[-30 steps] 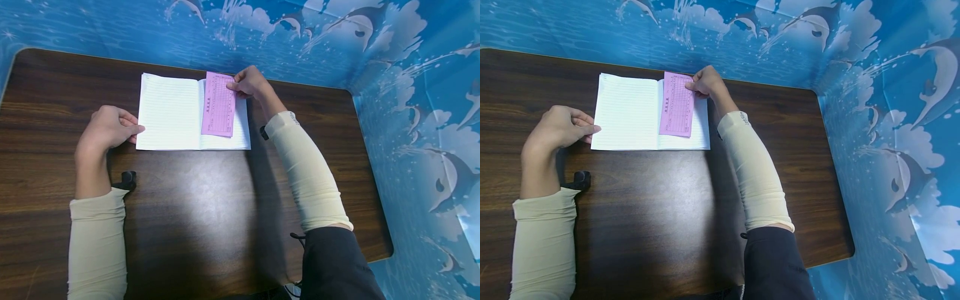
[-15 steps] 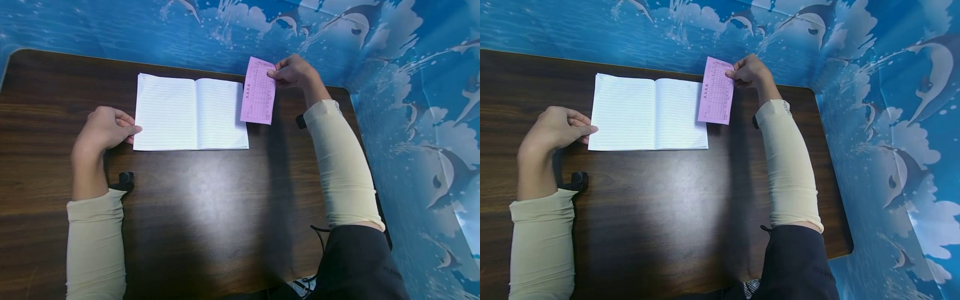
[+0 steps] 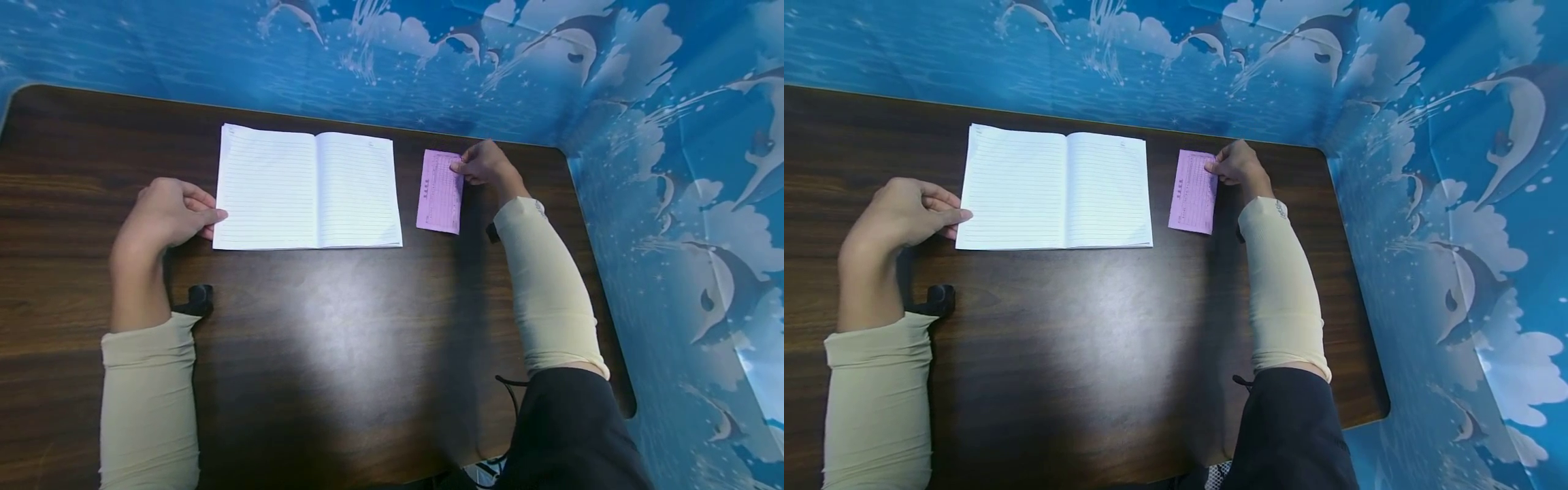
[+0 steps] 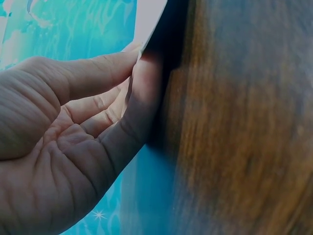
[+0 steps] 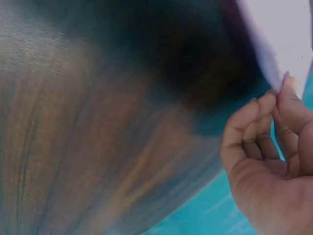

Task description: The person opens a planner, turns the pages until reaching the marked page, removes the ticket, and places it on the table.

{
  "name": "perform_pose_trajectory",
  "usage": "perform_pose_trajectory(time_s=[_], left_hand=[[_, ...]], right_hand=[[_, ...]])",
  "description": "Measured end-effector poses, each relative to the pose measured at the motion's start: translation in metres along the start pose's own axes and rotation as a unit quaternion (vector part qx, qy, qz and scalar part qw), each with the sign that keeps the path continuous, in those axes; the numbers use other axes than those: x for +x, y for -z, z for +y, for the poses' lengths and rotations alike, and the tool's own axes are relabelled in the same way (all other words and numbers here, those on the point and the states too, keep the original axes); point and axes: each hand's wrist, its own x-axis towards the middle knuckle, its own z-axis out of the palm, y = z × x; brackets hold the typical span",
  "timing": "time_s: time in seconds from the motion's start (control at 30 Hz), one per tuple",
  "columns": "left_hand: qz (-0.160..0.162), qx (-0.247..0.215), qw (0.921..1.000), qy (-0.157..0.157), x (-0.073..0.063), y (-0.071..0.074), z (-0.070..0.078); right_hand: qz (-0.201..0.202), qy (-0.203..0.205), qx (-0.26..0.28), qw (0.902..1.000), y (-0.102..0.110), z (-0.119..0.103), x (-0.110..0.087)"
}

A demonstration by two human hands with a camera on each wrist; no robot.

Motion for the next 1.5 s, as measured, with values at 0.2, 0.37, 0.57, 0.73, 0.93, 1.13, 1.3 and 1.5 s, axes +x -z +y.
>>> perform_pose_trajectory(time_s=[0.2, 0.37, 0.57, 0.73, 0.93, 1.13, 1.3, 1.5], left_hand=[[0.0, 0.004, 1.0, -0.005, 0.001, 0.001, -0.003], [0.002, 0.005, 0.9999, -0.012, 0.004, 0.0, -0.004], [0.005, 0.006, 0.9999, -0.011, 0.006, 0.0, -0.003], [0.005, 0.007, 0.9999, -0.009, 0.005, 0.0, -0.001], [0.002, 0.007, 0.9999, -0.009, 0.004, -0.001, -0.001], [-0.001, 0.005, 1.0, -0.008, 0.004, 0.001, -0.001], [-0.006, 0.0, 0.9999, -0.009, 0.004, 0.0, -0.002], [0.001, -0.003, 1.0, -0.004, 0.003, 0.0, -0.002]], right_hand=[[0.019, -0.005, -0.055, 0.9983, -0.014, -0.002, 0.002], [0.015, -0.015, -0.069, 0.9974, -0.015, -0.005, 0.001], [0.021, -0.021, -0.065, 0.9975, -0.015, -0.002, 0.003], [0.024, -0.025, -0.051, 0.9981, -0.016, 0.001, 0.005], [0.03, -0.029, -0.012, 0.9991, -0.017, 0.008, 0.01], [0.028, -0.032, -0.005, 0.9991, -0.018, 0.011, 0.013], [0.037, -0.041, 0.006, 0.9985, -0.02, 0.01, 0.011], [0.053, -0.044, 0.039, 0.9969, -0.022, 0.009, 0.011]])
